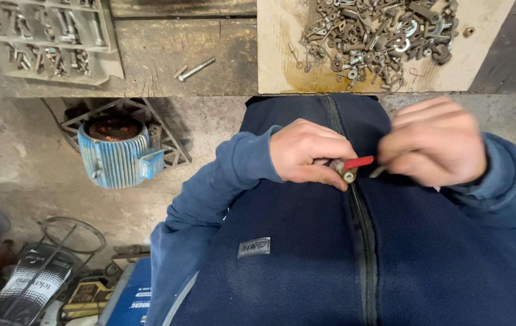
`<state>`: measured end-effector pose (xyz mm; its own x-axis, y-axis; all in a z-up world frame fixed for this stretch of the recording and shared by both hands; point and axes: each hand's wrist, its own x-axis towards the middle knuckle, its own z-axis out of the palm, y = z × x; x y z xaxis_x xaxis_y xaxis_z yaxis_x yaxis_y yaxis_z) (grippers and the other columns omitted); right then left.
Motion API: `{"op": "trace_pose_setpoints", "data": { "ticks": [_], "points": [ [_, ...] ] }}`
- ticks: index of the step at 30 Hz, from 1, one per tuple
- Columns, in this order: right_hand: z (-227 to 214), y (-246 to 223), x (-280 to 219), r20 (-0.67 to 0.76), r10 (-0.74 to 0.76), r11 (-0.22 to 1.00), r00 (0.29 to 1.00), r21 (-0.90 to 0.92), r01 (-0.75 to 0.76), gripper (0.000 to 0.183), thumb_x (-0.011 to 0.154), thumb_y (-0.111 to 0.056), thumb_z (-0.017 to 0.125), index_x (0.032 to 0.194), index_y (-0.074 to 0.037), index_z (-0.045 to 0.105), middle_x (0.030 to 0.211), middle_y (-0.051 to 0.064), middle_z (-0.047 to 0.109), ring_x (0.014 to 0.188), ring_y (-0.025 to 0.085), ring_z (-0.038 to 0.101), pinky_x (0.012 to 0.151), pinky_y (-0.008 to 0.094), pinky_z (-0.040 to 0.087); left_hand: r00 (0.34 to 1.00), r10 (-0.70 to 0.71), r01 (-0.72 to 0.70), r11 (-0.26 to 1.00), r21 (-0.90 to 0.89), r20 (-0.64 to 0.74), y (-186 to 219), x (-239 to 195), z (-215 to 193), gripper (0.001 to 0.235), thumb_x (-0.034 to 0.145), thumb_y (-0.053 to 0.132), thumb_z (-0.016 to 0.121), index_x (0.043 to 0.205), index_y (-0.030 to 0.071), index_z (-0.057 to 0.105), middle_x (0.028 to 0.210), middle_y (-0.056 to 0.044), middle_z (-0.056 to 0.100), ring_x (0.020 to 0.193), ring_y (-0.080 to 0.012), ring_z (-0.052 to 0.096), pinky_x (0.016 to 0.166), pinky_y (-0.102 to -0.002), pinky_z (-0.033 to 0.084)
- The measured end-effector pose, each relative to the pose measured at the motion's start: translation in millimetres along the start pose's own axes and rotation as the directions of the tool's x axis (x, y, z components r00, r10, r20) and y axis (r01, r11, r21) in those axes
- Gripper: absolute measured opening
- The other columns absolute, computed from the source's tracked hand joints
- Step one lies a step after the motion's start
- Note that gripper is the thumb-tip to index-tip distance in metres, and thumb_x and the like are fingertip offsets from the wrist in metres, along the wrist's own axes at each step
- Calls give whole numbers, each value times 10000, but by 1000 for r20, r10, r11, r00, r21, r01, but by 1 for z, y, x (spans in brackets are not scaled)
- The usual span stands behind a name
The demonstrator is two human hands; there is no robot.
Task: Sorting and inspecting various metal bolts, nuts, and small hardware components on a workbench.
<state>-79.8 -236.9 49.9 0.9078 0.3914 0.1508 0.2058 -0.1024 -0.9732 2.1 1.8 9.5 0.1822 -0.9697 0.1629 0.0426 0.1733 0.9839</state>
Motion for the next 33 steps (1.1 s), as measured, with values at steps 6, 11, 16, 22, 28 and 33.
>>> {"op": "trace_pose_setpoints", "data": {
  "ticks": [6, 11, 16, 22, 28, 33],
  "points": [
    [-6, 26, -49, -316, 71, 988, 946, 154, -22, 361, 982, -359, 511, 758, -78, 539, 562, 3, 555, 411, 107, 471, 466, 270, 456, 997, 40, -43, 998, -47, -70, 3, -1, 2, 244, 901, 132, 806, 1106, 60, 694, 971, -52, 727, 782, -212, 678, 715, -313, 517],
    [18, 42, -62, -246, 273, 891, 930, 430, -148, 446, 1082, -443, 457, 801, -101, 511, 673, 51, 609, 480, 109, 536, 499, 224, 473, 990, 38, -32, 998, 49, -139, 6, 5, 7, 255, 911, 100, 788, 1143, 58, 691, 1009, -50, 748, 832, -200, 733, 765, -318, 569],
    [38, 50, -72, -153, 635, 743, 757, 388, -545, 317, 1015, -321, 585, 969, -7, 598, 800, 45, 600, 596, 90, 493, 588, 199, 423, 939, -43, 142, 952, 270, -341, 14, 10, 14, 259, 895, 66, 793, 1133, 47, 695, 977, -62, 736, 752, -212, 701, 697, -313, 551],
    [48, 63, -66, -371, 258, 962, 892, 183, -202, 347, 878, -188, 811, 995, 92, 643, 501, -15, 385, 407, 75, 360, 433, 204, 368, 878, -35, 258, 874, 411, -477, 6, 15, 22, 267, 961, 390, 703, 955, 135, 625, 740, -6, 592, 694, -302, 680, 619, -416, 571],
    [48, 82, -72, -466, 251, 968, 848, 120, -220, 221, 966, -174, 786, 898, 10, 684, 765, 96, 714, 583, 125, 561, 574, 292, 473, 850, -132, 344, 872, 349, -510, 0, 19, 25, 206, 961, 354, 708, 1020, 171, 633, 750, -10, 624, 649, -233, 701, 565, -374, 552],
    [48, 72, -57, -479, 127, 992, 869, 47, -120, 408, 908, -137, 834, 1159, 134, 661, 977, 241, 661, 740, 269, 696, 613, 360, 566, 819, -251, 381, 910, 162, -516, -17, 18, 33, 227, 952, 219, 717, 1169, 175, 664, 856, -8, 691, 578, -200, 708, 520, -308, 534]
  ]
}}
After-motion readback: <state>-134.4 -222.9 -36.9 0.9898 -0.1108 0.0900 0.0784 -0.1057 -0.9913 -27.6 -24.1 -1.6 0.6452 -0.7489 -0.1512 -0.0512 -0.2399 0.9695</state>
